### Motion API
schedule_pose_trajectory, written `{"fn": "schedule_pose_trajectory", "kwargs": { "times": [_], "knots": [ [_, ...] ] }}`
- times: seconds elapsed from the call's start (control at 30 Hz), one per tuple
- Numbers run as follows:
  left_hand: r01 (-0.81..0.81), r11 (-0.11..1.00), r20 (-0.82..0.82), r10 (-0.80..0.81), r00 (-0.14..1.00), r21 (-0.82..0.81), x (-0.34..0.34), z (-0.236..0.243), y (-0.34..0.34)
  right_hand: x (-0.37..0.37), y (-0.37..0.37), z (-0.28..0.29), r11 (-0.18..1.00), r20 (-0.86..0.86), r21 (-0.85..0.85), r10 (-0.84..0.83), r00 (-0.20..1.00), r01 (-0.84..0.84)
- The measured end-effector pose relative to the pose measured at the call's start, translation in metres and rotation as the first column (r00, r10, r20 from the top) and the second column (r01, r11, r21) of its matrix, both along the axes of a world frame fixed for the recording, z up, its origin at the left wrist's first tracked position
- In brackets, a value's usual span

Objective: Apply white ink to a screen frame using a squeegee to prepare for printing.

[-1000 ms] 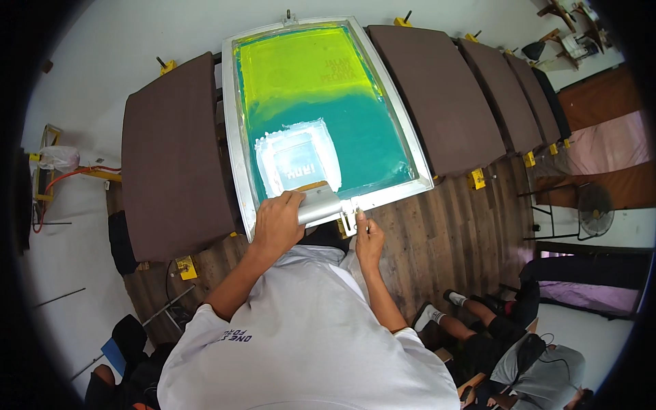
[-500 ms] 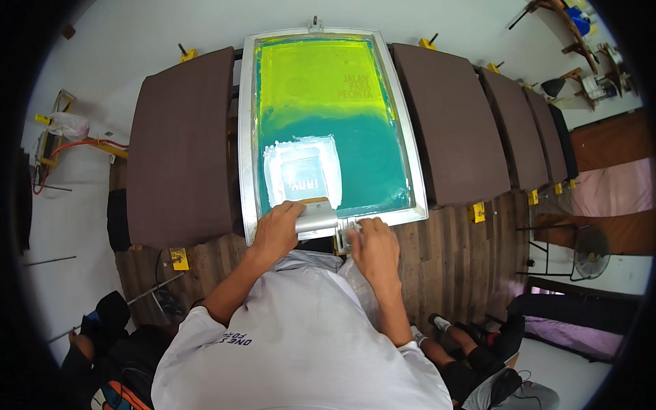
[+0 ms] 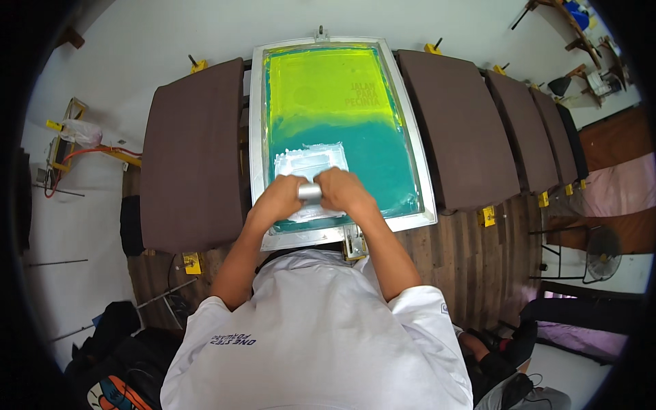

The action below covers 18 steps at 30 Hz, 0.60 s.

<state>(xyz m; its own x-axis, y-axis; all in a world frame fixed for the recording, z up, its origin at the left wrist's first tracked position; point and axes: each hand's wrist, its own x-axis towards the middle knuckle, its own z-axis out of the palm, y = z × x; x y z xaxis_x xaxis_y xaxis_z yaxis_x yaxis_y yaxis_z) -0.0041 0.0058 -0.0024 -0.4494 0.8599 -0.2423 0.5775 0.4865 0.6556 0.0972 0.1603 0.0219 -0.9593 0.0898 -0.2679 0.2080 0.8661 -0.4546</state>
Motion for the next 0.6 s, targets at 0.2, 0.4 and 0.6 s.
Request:
{"fn": "schedule_pose_trajectory", "kwargs": {
  "times": [0.2,0.4,0.6],
  "knots": [
    [-0.108,0.925,-0.127,0.164,0.978,0.363,0.011,-0.028,-0.008,-0.005,-0.004,-0.023,0.998,-0.118,0.054,-0.033,0.992,0.040],
    [0.006,0.965,-0.257,0.064,0.964,0.262,0.077,-0.021,-0.043,0.073,-0.048,-0.021,0.989,-0.191,-0.076,-0.141,0.971,0.128],
    [0.040,0.984,-0.127,-0.019,0.992,0.171,0.028,0.019,-0.027,0.026,-0.028,0.009,0.996,-0.072,-0.041,-0.077,0.994,0.075]
  ]
}}
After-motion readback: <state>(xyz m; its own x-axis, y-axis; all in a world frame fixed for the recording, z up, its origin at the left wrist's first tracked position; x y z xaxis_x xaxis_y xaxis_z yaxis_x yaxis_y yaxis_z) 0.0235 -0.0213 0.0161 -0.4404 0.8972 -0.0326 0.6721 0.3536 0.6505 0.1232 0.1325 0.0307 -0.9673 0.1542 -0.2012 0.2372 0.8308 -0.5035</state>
